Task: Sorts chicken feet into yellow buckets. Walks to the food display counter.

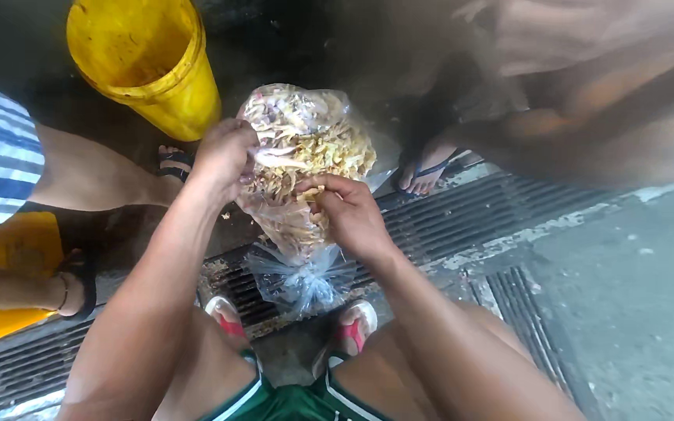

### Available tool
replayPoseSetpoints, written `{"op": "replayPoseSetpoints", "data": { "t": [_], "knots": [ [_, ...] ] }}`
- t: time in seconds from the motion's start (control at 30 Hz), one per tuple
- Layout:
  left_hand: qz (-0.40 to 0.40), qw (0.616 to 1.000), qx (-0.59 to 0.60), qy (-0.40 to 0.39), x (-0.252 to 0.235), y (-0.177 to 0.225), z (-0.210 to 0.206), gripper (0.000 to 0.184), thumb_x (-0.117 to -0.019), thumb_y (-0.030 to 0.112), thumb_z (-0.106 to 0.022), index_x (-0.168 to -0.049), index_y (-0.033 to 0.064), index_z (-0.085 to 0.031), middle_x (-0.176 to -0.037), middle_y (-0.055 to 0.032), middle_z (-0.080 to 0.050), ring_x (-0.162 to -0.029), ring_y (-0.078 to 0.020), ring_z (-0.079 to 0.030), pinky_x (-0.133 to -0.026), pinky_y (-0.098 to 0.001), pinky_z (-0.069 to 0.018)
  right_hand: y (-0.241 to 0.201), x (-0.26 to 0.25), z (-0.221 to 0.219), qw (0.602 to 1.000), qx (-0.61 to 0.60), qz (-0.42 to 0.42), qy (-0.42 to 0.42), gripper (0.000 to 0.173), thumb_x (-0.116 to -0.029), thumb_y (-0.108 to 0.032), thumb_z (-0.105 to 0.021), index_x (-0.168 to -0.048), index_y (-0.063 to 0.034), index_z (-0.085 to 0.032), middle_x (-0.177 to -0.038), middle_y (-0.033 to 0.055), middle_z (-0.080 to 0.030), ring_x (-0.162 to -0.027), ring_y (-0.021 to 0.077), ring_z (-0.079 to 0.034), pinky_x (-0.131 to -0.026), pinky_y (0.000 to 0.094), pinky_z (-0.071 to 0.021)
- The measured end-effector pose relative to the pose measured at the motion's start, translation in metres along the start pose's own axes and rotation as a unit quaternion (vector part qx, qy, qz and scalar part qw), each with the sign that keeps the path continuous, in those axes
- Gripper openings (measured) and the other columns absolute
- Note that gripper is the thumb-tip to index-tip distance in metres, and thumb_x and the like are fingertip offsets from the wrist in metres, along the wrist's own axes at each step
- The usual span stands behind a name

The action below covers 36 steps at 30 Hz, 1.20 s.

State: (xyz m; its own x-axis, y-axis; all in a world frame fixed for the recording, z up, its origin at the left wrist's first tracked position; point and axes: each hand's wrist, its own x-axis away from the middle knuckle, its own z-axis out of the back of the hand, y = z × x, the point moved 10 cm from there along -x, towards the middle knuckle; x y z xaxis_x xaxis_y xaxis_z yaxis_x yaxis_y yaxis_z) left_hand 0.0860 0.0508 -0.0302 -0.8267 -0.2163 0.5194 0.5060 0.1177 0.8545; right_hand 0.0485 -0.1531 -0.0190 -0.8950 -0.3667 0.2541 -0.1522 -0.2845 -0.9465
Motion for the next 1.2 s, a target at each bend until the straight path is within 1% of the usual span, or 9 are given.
{"op": "replayPoseSetpoints", "data": {
  "t": [0.13,0.27,0.43,0.5,0.6,0.67,0.83,1.0,1.2],
  "knots": [
    [0.018,0.998,-0.058,-0.026,0.005,-0.012,-0.018,0.007,-0.0941,0.007,-0.057,-0.099,0.0116,-0.059,-0.069,-0.0017,-0.052,-0.044,-0.0087,-0.040,-0.038,-0.0218,-0.0332,-0.004,0.002,0.003,0.999,-0.048,0.023,-0.010,0.038,-0.1047,-0.031,-0.040,-0.105,-0.0104,-0.072,-0.087,0.0034,-0.072,-0.060,0.0124,-0.060,-0.050,0.0308,-0.0483],
    [0.016,0.992,-0.121,-0.040,0.010,-0.021,-0.039,0.007,-0.0940,0.009,-0.059,-0.101,0.0093,-0.060,-0.077,-0.0057,-0.056,-0.049,-0.0131,-0.045,-0.042,-0.0267,-0.0374,-0.006,0.000,-0.003,0.999,0.004,0.034,-0.030,0.033,-0.1068,-0.034,-0.053,-0.094,-0.0098,-0.071,-0.065,0.0040,-0.058,-0.049,0.0146,-0.051,-0.043,0.0314,-0.0443],
    [-0.031,0.980,-0.170,0.100,-0.017,-0.016,0.004,0.022,-0.0976,0.016,-0.058,-0.116,0.0062,-0.064,-0.088,-0.0100,-0.063,-0.063,-0.0184,-0.056,-0.055,-0.0377,-0.0498,-0.029,0.016,-0.015,0.993,0.008,0.098,-0.061,0.033,-0.1057,-0.023,-0.054,-0.077,-0.0099,-0.064,-0.058,0.0004,-0.051,-0.047,0.0110,-0.048,-0.041,0.0272,-0.0401],
    [-0.029,0.975,-0.103,0.194,-0.035,-0.011,0.055,0.015,-0.0989,0.018,-0.056,-0.108,0.0078,-0.061,-0.081,-0.0066,-0.058,-0.059,-0.0157,-0.051,-0.052,-0.0348,-0.0479,-0.036,0.030,-0.014,0.991,-0.004,0.113,-0.073,0.034,-0.1046,-0.021,-0.055,-0.073,-0.0109,-0.061,-0.061,-0.0016,-0.051,-0.052,0.0088,-0.049,-0.045,0.0255,-0.0409],
    [0.000,0.981,0.001,0.192,-0.030,-0.004,0.072,0.009,-0.0985,0.013,-0.052,-0.090,0.0154,-0.050,-0.062,0.0031,-0.043,-0.043,-0.0077,-0.034,-0.040,-0.0235,-0.0348,-0.016,0.027,0.004,0.996,0.019,0.071,-0.042,0.033,-0.1046,-0.024,-0.054,-0.077,-0.0135,-0.067,-0.065,-0.0035,-0.058,-0.056,0.0068,-0.055,-0.049,0.0261,-0.0467],
    [0.029,0.991,0.003,0.127,-0.026,-0.006,0.049,0.005,-0.0986,0.011,-0.051,-0.095,0.0138,-0.053,-0.062,0.0026,-0.047,-0.043,-0.0061,-0.035,-0.039,-0.0207,-0.0316,-0.015,0.017,0.017,0.998,0.019,0.065,-0.016,0.032,-0.1039,-0.024,-0.052,-0.078,-0.0138,-0.068,-0.065,-0.0032,-0.059,-0.054,0.0077,-0.054,-0.048,0.0271,-0.0461],
    [-0.022,0.990,0.071,0.119,-0.033,0.018,0.051,0.013,-0.1037,0.021,-0.049,-0.092,0.0165,-0.055,-0.059,0.0052,-0.043,-0.045,-0.0052,-0.038,-0.043,-0.0206,-0.0370,-0.014,0.001,0.022,0.998,0.022,0.057,0.012,0.027,-0.1028,-0.019,-0.052,-0.086,-0.0123,-0.072,-0.071,-0.0001,-0.065,-0.053,0.0103,-0.055,-0.046,0.0304,-0.0457],
    [-0.132,0.939,0.240,0.209,-0.041,0.044,0.129,0.049,-0.1107,0.050,-0.034,-0.139,0.0117,-0.043,-0.114,-0.0095,-0.069,-0.086,-0.0197,-0.070,-0.077,-0.0367,-0.0594,-0.006,0.001,0.027,0.998,0.065,0.009,0.000,0.029,-0.1039,-0.013,-0.049,-0.117,-0.0153,-0.074,-0.102,0.0012,-0.074,-0.075,0.0117,-0.066,-0.064,0.0375,-0.0561],
    [-0.070,0.987,0.007,0.144,-0.051,-0.009,0.055,0.034,-0.1113,0.027,-0.039,-0.138,0.0072,-0.047,-0.102,-0.0072,-0.070,-0.071,-0.0163,-0.066,-0.065,-0.0337,-0.0573,-0.007,0.003,0.045,0.995,0.090,-0.023,0.044,0.029,-0.1031,-0.016,-0.048,-0.112,-0.0151,-0.075,-0.083,0.0066,-0.070,-0.060,0.0177,-0.061,-0.052,0.0406,-0.0498]
  ]
}}
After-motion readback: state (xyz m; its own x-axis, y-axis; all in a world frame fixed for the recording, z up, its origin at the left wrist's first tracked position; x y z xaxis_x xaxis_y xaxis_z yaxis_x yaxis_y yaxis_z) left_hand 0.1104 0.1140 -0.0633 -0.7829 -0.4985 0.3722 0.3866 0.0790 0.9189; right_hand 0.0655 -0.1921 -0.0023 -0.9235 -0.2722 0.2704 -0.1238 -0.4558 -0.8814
